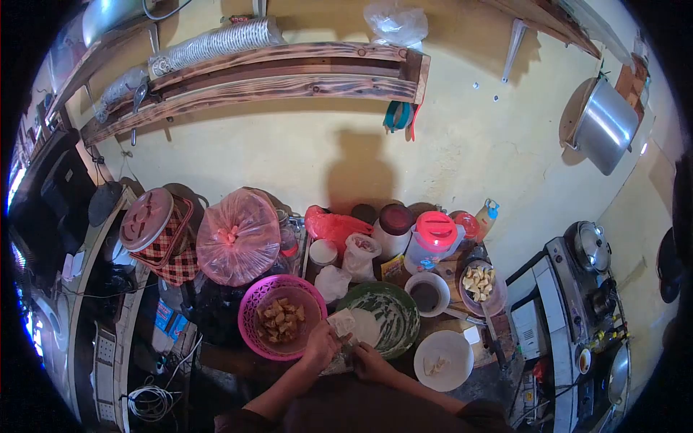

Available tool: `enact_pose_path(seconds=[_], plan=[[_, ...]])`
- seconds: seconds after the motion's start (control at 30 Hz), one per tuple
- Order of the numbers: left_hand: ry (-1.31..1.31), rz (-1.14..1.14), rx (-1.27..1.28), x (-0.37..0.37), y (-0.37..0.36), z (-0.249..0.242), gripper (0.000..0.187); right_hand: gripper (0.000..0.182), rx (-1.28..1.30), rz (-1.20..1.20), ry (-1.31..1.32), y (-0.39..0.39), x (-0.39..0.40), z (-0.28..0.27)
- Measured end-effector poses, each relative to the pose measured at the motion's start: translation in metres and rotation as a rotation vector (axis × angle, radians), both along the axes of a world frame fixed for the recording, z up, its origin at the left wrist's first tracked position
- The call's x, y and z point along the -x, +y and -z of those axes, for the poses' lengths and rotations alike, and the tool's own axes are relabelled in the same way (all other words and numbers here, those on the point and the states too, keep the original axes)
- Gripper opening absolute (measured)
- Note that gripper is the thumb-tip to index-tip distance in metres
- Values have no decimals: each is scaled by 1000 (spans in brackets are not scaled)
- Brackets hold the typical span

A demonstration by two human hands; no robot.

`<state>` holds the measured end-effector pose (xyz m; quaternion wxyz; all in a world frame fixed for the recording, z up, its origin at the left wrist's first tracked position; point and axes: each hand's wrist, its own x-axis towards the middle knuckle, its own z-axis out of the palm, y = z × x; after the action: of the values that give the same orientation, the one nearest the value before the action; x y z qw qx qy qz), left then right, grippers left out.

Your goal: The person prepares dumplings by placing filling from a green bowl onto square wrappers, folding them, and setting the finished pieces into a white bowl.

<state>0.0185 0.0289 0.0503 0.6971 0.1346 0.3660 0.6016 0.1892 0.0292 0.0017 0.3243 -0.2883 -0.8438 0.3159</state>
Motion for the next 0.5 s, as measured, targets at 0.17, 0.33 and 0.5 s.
enact_pose_path(seconds=[0.17,0.33,0.5], plan=[[53,80,-96,4,-3,9,37,27,395,80,111,8,-9,-28],[285,304,-39,-8,-3,-6,40,25,791,283,355,31,-16,-52],[267,428,-61,-12,-7,-21,44,19,888,242,305,41,-26,-74]])
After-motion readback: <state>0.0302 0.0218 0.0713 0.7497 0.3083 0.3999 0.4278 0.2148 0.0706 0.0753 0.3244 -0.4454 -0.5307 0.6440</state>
